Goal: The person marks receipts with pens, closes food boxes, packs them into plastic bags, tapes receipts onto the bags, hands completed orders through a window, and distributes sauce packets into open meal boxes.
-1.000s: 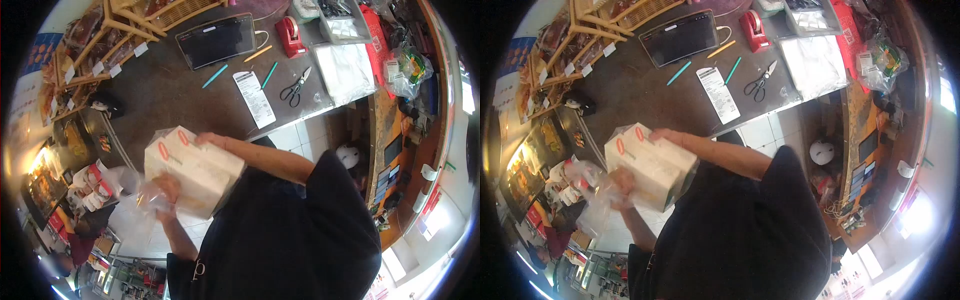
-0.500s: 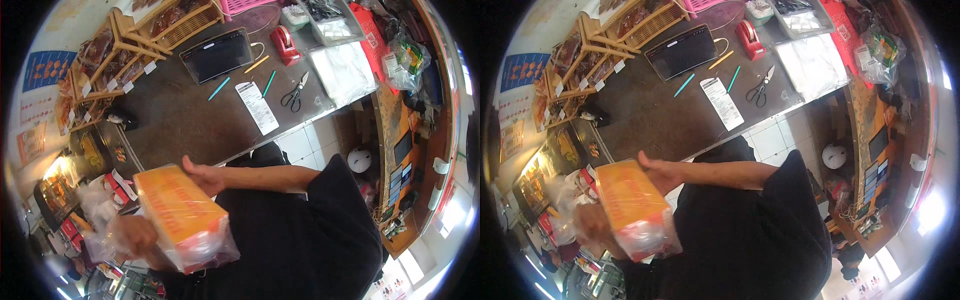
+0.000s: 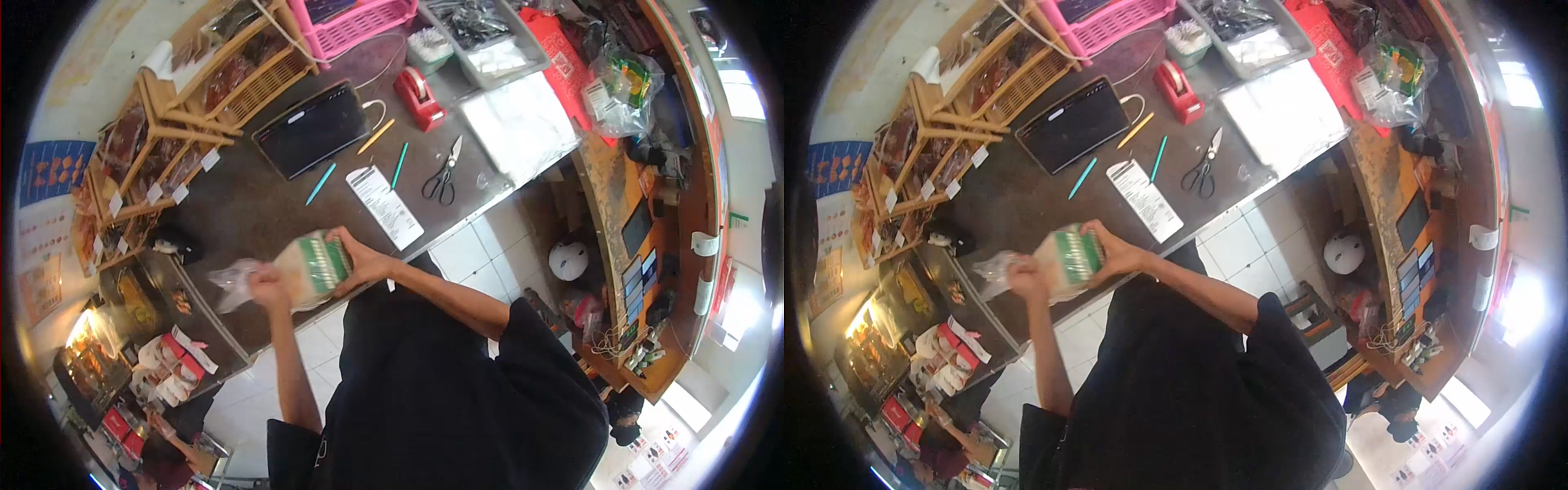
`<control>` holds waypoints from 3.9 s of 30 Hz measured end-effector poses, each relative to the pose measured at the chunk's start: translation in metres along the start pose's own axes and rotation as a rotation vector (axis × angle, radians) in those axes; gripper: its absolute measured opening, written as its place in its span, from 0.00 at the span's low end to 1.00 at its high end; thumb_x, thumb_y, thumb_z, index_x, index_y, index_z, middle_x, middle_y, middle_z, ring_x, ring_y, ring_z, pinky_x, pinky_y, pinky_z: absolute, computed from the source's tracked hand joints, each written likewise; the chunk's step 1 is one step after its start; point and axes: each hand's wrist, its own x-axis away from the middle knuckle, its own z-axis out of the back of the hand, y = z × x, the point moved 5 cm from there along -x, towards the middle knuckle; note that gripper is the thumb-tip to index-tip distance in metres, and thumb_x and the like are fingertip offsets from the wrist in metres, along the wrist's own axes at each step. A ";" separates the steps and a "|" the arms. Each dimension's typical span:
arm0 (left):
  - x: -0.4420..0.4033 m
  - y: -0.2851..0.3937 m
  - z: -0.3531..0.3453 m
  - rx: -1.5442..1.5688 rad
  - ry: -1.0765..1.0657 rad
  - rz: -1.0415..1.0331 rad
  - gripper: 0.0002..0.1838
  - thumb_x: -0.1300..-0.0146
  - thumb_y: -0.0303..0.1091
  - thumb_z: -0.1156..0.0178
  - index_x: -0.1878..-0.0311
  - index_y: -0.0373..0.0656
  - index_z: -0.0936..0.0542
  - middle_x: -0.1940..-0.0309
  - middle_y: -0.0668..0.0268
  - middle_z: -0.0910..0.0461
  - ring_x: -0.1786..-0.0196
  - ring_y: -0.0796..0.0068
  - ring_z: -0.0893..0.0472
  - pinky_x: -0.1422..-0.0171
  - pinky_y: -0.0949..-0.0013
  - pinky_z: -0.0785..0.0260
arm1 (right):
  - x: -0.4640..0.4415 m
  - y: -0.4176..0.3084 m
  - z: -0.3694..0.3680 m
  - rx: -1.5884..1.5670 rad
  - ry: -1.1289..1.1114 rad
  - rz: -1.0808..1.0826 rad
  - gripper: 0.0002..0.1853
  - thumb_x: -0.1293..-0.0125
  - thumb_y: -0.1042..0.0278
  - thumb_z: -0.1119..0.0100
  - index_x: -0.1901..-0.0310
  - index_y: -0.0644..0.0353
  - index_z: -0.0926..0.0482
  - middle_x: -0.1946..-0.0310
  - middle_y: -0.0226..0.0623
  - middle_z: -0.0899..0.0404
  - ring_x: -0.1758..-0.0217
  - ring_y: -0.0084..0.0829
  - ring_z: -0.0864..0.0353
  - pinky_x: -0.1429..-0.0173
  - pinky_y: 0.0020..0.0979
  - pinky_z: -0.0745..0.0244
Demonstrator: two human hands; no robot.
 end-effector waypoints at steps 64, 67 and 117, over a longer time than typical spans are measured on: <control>0.035 -0.061 -0.100 -0.451 -0.247 0.227 0.12 0.40 0.36 0.27 0.60 0.40 0.17 0.63 0.65 0.15 0.62 0.77 0.19 0.56 0.70 0.28 | -0.144 -0.030 0.037 0.638 -0.709 -0.288 0.05 0.43 0.73 0.31 0.69 0.65 0.16 0.76 0.35 0.15 0.74 0.22 0.17 0.69 0.26 0.23; 0.031 -0.071 -0.090 -0.480 -0.234 0.242 0.13 0.41 0.35 0.26 0.59 0.39 0.17 0.65 0.65 0.16 0.62 0.76 0.19 0.57 0.71 0.28 | -0.139 -0.021 0.037 0.580 -0.586 -0.292 0.05 0.41 0.74 0.30 0.66 0.67 0.15 0.75 0.35 0.15 0.73 0.22 0.17 0.68 0.25 0.22; 0.102 -0.063 -0.051 -0.799 -0.001 -0.139 0.31 0.21 0.58 0.58 0.48 0.40 0.16 0.55 0.61 0.18 0.53 0.70 0.21 0.44 0.66 0.30 | 0.010 0.053 -0.025 0.004 0.691 -0.105 0.06 0.34 0.79 0.34 0.56 0.68 0.16 0.63 0.34 0.15 0.60 0.24 0.16 0.54 0.27 0.19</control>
